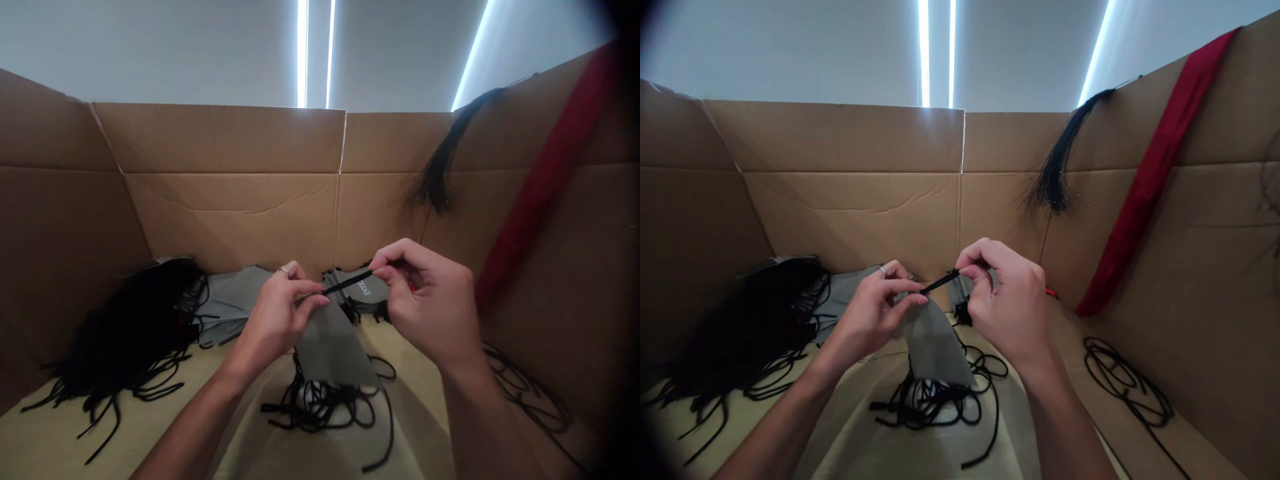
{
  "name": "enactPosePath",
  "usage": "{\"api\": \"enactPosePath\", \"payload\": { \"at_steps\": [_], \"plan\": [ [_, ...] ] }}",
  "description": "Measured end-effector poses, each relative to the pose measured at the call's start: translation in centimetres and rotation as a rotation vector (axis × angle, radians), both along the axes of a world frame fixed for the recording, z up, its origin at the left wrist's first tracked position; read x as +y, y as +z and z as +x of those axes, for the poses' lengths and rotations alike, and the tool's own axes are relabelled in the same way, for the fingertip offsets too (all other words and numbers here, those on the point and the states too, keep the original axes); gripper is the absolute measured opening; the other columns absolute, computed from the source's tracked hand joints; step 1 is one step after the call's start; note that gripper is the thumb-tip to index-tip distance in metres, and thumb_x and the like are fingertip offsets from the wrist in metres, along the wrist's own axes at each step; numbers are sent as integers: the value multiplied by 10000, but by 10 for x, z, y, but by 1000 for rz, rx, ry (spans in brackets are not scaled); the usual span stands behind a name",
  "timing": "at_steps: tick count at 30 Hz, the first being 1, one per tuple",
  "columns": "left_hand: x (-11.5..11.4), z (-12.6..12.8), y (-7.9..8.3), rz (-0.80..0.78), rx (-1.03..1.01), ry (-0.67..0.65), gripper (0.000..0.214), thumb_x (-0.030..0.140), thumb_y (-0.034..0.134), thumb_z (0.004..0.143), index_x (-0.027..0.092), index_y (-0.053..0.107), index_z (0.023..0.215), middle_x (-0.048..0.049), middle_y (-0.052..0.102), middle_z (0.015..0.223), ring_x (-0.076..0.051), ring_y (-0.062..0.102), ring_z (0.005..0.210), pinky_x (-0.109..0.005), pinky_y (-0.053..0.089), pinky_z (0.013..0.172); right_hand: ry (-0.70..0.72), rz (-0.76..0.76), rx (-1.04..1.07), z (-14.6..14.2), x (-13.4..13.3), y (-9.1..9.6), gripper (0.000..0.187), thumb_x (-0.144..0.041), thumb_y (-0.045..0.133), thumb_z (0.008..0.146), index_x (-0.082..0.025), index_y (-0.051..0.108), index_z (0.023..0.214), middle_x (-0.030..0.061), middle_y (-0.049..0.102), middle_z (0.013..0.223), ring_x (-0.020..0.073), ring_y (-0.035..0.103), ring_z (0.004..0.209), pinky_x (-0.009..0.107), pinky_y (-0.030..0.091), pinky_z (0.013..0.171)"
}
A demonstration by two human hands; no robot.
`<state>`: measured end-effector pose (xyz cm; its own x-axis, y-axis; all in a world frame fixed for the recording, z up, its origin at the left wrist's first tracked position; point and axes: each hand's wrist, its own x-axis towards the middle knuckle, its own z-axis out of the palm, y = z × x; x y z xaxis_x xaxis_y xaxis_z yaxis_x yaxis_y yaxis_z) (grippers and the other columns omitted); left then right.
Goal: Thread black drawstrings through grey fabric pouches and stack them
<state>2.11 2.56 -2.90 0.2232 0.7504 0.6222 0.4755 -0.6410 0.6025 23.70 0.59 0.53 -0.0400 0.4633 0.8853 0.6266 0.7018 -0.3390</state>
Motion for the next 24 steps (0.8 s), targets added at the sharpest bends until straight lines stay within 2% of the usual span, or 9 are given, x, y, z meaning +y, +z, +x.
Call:
{"api": "enactPosePath", "payload": {
  "at_steps": [2,4,6,9,12,15,17,21,24],
  "plan": [
    [-2,-2,2,-2,-21,43,181,328,745,929,185,856,921,-52,707,730,-170,602,632,-291,476,588,17,-9,-12,-1,-4,0,211,-71,570,898,-243,645,803,-6,681,725,173,647,671,316,454,621],
    [-5,-5,6,-185,-126,-28,247,390,746,926,163,829,980,-35,700,651,-166,602,550,-273,454,508,24,0,-27,-1,-8,1,226,-51,568,890,-243,653,807,-12,675,727,165,633,658,315,459,628],
    [-9,-9,13,-354,-246,-148,340,437,780,882,142,795,1050,-63,752,719,-198,682,576,-252,452,430,33,26,-42,0,-12,2,243,-28,563,879,-244,654,812,-18,671,735,158,621,655,312,466,639],
    [-15,-12,21,-426,-384,-252,412,507,795,847,133,773,1019,-109,786,828,-261,780,721,-234,476,384,74,50,-97,-3,-19,5,274,5,541,871,-245,640,817,-16,673,757,155,617,675,304,475,644],
    [-14,-7,21,-402,-442,-156,438,572,811,824,141,754,875,-84,747,692,-202,722,584,-206,435,374,197,74,-199,-11,-26,5,308,31,488,895,-244,608,822,-5,658,772,157,613,709,292,478,640],
    [-8,-3,16,-411,-459,-78,339,444,888,732,159,734,833,-15,686,584,-102,535,404,-190,355,362,300,146,-328,-19,-29,-1,342,75,446,875,-235,589,851,21,658,812,181,600,787,305,506,694],
    [-6,-3,14,-426,-479,-95,257,340,872,706,174,732,843,30,633,556,-83,480,385,-187,345,367,274,197,-403,-22,-29,-5,360,96,439,837,-230,587,871,40,665,842,206,589,839,348,541,780],
    [-14,-11,17,-445,-328,-191,196,286,802,770,184,788,937,51,593,563,-82,457,389,-198,384,383,235,218,-468,-22,-21,-9,379,110,436,803,-235,576,878,15,629,818,207,575,839,536,477,1162],
    [-28,-15,22,-403,-132,-231,104,241,737,854,182,816,886,26,643,613,-70,441,395,-195,365,379,344,175,-474,-23,-12,-11,397,130,437,774,-229,572,879,-1,607,804,193,588,843,497,499,1153]
  ]
}}
